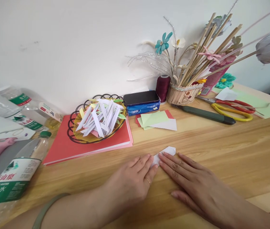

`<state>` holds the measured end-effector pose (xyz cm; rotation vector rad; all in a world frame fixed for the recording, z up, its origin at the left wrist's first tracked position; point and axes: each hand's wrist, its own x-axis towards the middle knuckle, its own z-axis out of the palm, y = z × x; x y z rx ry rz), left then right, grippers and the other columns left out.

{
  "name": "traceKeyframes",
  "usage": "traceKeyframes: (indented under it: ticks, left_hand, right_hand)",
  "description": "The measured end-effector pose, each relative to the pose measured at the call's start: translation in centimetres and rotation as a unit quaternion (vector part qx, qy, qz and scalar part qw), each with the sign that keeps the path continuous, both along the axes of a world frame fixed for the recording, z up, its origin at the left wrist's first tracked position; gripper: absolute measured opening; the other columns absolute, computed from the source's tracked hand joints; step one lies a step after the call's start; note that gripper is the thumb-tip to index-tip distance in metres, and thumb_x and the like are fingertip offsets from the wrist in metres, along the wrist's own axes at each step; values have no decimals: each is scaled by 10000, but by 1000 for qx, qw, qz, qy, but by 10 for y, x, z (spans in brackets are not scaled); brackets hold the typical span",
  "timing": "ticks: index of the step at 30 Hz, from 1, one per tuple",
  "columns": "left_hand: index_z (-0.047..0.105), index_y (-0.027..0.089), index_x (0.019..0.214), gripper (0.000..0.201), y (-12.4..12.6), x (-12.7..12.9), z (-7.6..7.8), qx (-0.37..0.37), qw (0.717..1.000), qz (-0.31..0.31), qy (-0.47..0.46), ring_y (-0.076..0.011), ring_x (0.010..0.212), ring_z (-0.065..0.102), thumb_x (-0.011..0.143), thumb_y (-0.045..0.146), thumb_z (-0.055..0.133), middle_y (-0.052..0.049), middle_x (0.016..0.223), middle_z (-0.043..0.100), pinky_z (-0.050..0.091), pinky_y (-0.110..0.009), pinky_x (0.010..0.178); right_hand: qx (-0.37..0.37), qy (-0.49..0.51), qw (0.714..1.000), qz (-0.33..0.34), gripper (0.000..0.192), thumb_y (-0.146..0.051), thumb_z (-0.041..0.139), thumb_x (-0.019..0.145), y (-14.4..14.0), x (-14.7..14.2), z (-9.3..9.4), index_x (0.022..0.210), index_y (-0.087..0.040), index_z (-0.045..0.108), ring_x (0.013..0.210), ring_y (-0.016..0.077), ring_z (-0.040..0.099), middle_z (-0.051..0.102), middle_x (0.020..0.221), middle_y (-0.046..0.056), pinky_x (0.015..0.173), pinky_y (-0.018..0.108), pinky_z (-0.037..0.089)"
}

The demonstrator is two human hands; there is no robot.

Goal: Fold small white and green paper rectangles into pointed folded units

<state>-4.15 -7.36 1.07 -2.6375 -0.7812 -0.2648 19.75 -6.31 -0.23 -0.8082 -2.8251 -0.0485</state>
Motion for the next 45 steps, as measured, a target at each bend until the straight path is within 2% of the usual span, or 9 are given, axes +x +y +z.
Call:
traceKeyframes:
  ticks: [12, 22, 24, 28, 32, 39, 45]
  left_hand:
    - [565, 61, 1156, 331, 1, 0, 1, 5, 1000, -13, 15, -224, 1121, 557, 917, 134, 349, -125, 1201, 601, 386, -328, 931]
    - [590, 47, 1108, 307, 0, 2, 4, 23, 999, -21, 11, -234, 1080, 588, 895, 114, 379, -147, 1144, 631, 403, -334, 913]
    - [599, 56, 1092, 306, 1, 2, 4, 24, 1000, -19, 1, -228, 1068, 596, 898, 108, 368, -137, 1133, 639, 410, -327, 907]
    - [603, 53, 1074, 300, 2, 2, 3, 25, 999, -24, -10, -232, 1051, 605, 901, 102, 363, -141, 1118, 645, 415, -332, 903]
    - [597, 44, 1072, 283, 3, 2, 1, 23, 999, -28, -13, -244, 1040, 610, 894, 103, 385, -156, 1111, 645, 418, -348, 893]
    - [575, 33, 1099, 278, 3, 2, 2, 23, 999, -34, 6, -253, 1060, 595, 882, 127, 427, -172, 1133, 630, 414, -366, 905]
    - [589, 50, 1080, 262, 4, 1, -2, 14, 999, -43, -12, -249, 1056, 589, 884, 135, 438, -161, 1120, 638, 414, -389, 927]
  right_hand:
    - [-2, 17, 1000, -5, 611, -341, 462, 906, -2, -1, 0, 1433, -135, 231, 1312, 219, 318, 334, 1436, 118, 1066, 425, 318]
    - [71, 6, 997, -35, 543, -328, 459, 893, -4, -3, 1, 1374, -96, 358, 1260, 237, 410, 416, 1386, 131, 995, 439, 403]
    - [91, 3, 994, -54, 529, -328, 451, 891, -3, 1, 1, 1357, -88, 383, 1258, 239, 412, 420, 1384, 133, 999, 444, 391]
    - [117, 8, 988, -99, 522, -329, 436, 889, 0, 12, -1, 1346, -79, 392, 1268, 248, 398, 431, 1379, 138, 1051, 485, 287]
    - [118, 3, 987, -107, 501, -348, 440, 894, 4, 18, -3, 1331, -105, 419, 1280, 266, 375, 451, 1368, 125, 1054, 530, 242]
    - [98, 19, 990, -104, 530, -395, 440, 897, 5, 21, -3, 1359, -141, 383, 1271, 270, 390, 444, 1376, 104, 994, 537, 349]
    - [99, 73, 988, -95, 456, -271, 466, 903, 7, 20, 0, 1335, -135, 419, 1218, 244, 464, 486, 1343, 127, 1004, 474, 384]
